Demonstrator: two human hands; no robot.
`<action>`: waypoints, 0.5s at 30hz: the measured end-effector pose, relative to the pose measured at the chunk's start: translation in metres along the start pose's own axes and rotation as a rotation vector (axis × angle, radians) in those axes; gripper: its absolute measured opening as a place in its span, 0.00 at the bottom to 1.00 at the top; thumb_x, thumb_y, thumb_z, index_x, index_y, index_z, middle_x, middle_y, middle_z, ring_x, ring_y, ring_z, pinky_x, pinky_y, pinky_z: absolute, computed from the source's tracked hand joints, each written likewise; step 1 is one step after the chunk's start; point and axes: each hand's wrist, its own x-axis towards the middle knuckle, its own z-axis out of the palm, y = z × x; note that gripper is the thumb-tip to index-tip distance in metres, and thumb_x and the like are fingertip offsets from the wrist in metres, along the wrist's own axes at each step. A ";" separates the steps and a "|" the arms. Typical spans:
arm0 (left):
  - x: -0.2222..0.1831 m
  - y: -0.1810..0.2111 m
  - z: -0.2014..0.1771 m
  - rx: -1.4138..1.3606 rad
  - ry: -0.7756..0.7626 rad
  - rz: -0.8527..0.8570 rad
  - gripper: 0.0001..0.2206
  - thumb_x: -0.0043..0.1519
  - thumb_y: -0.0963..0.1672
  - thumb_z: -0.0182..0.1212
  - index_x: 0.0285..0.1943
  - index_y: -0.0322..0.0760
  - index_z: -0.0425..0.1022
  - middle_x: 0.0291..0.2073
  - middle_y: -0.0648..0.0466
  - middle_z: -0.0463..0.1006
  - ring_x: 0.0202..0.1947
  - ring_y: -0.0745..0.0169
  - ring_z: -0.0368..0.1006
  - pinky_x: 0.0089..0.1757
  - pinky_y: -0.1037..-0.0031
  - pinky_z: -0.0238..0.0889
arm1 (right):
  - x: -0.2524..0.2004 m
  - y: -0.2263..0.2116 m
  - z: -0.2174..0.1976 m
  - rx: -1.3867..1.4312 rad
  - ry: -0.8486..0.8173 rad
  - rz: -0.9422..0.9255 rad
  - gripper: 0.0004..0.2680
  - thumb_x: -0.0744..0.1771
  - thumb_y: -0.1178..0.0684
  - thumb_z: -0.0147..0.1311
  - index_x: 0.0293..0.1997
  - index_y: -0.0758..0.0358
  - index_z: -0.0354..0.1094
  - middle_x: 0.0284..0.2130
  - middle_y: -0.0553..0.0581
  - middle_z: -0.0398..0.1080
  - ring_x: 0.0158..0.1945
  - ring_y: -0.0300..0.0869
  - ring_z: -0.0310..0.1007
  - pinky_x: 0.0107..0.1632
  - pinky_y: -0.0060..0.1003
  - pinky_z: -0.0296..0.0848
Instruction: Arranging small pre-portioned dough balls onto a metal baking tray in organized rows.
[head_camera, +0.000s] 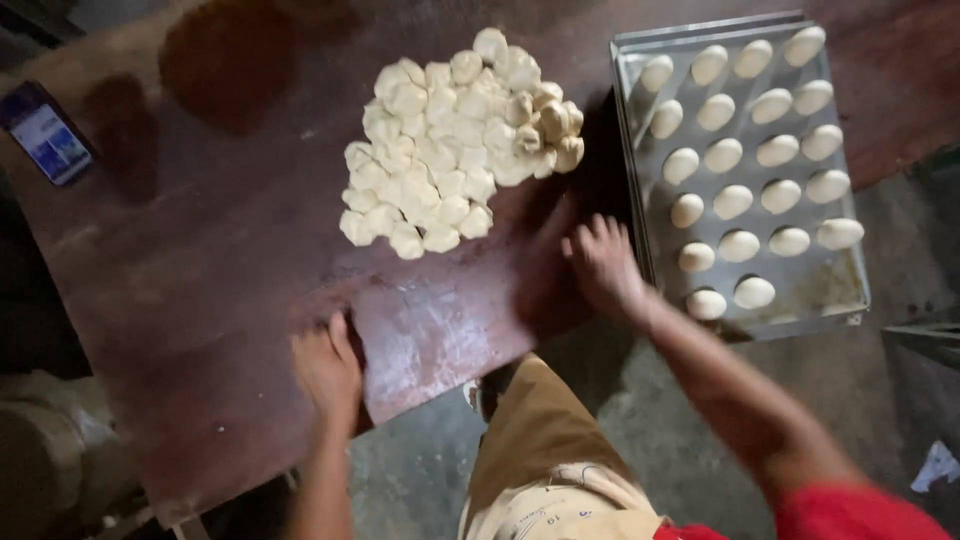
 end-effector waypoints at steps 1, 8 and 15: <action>-0.033 0.008 0.015 -0.001 0.002 0.001 0.29 0.84 0.52 0.53 0.31 0.30 0.79 0.29 0.41 0.76 0.39 0.35 0.77 0.40 0.52 0.74 | -0.024 -0.020 0.003 -0.001 0.002 0.001 0.13 0.73 0.39 0.59 0.37 0.56 0.68 0.48 0.70 0.76 0.52 0.65 0.81 0.51 0.59 0.78; 0.042 0.067 0.034 0.084 -0.128 0.147 0.19 0.74 0.51 0.53 0.29 0.45 0.75 0.31 0.50 0.74 0.37 0.42 0.73 0.39 0.53 0.64 | 0.053 -0.038 0.049 0.221 -0.026 -0.363 0.08 0.66 0.43 0.63 0.41 0.53 0.79 0.42 0.67 0.72 0.44 0.62 0.73 0.51 0.59 0.74; 0.036 -0.040 0.045 0.099 0.138 -0.022 0.22 0.81 0.50 0.61 0.32 0.39 0.83 0.29 0.50 0.79 0.36 0.49 0.79 0.42 0.66 0.72 | 0.061 0.019 0.031 0.161 -0.008 -0.152 0.12 0.68 0.41 0.67 0.34 0.52 0.69 0.38 0.57 0.69 0.43 0.55 0.71 0.45 0.52 0.69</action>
